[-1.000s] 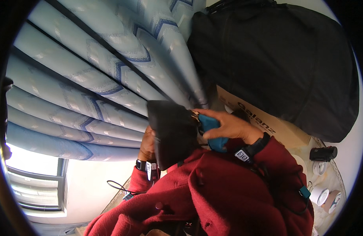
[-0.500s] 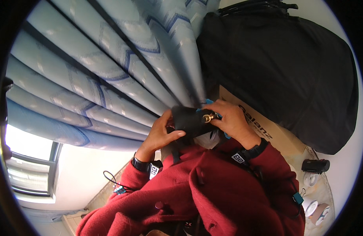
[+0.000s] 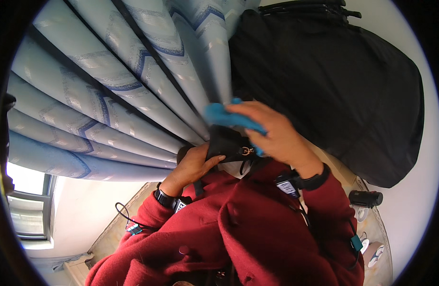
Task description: The person removes a folded metal drying rack from a black bag, unfolds it, and wipes the frame with a blue cloth. The rack is expanded into its full shape and held upright while the person continues to clean the bars.
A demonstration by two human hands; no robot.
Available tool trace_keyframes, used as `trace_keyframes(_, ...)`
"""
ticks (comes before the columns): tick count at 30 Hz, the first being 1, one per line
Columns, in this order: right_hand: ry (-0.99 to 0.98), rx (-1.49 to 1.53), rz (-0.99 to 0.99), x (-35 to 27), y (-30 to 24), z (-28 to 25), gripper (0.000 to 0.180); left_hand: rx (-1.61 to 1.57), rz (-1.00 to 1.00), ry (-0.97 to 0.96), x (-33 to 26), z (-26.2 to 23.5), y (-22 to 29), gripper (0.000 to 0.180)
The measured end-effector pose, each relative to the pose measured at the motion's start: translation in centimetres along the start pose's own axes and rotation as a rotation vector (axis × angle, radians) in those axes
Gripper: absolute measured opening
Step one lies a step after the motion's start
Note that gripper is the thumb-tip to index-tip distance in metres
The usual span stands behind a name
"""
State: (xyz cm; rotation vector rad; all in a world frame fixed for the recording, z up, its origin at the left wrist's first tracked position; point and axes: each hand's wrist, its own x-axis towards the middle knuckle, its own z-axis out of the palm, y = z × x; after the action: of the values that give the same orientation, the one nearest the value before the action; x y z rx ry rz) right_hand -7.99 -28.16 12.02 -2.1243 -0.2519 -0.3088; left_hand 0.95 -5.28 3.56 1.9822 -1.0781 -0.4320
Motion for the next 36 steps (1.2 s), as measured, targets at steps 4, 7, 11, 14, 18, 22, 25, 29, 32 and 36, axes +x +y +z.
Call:
trace_keyframes(4,-0.336,-0.371,-0.370,0.7,0.9,3.8,0.050,0.100,0.178,-0.011,0.7,0.4,-1.7,0.035)
trace_keyframes(7,-0.273,-0.052,-0.176,-0.9,4.5,1.9,0.048,0.027,0.051,0.041,-0.4,-1.4,-3.3,0.035)
trace_keyframes(11,-0.223,-0.122,0.228,-2.5,6.3,-2.1,0.057,-0.185,-0.114,0.104,-2.7,-4.0,-5.0,0.036)
trace_keyframes(14,0.042,-0.179,0.077,-1.2,3.6,-1.5,0.063,-0.334,-0.067,0.114,-2.6,-3.0,-5.4,0.033)
trace_keyframes(18,-0.247,-0.135,-0.127,0.9,0.2,3.8,0.067,-0.380,0.089,0.145,-2.6,-1.1,-5.9,0.028)
trace_keyframes(22,-0.261,-0.144,-0.171,-0.9,2.7,5.1,0.051,-0.688,-0.061,0.192,-5.4,-2.0,-8.1,0.029)
trace_keyframes(25,-0.303,-0.161,0.036,-3.0,5.7,3.3,0.041,-0.665,-0.112,0.218,-7.8,-2.6,-10.1,0.035)
trace_keyframes(29,-0.180,-0.043,0.341,-3.3,6.6,2.1,0.043,-1.249,-0.092,0.354,-9.8,-2.1,-11.7,0.041)
trace_keyframes(32,-0.147,0.313,0.625,-2.4,5.9,3.4,0.052,-1.568,-0.084,0.459,-10.6,-1.3,-11.8,0.044)
trace_keyframes(36,-0.183,0.747,0.631,-1.9,6.0,6.3,0.074,-1.513,-0.126,0.429,-9.6,-0.1,-11.5,0.040)
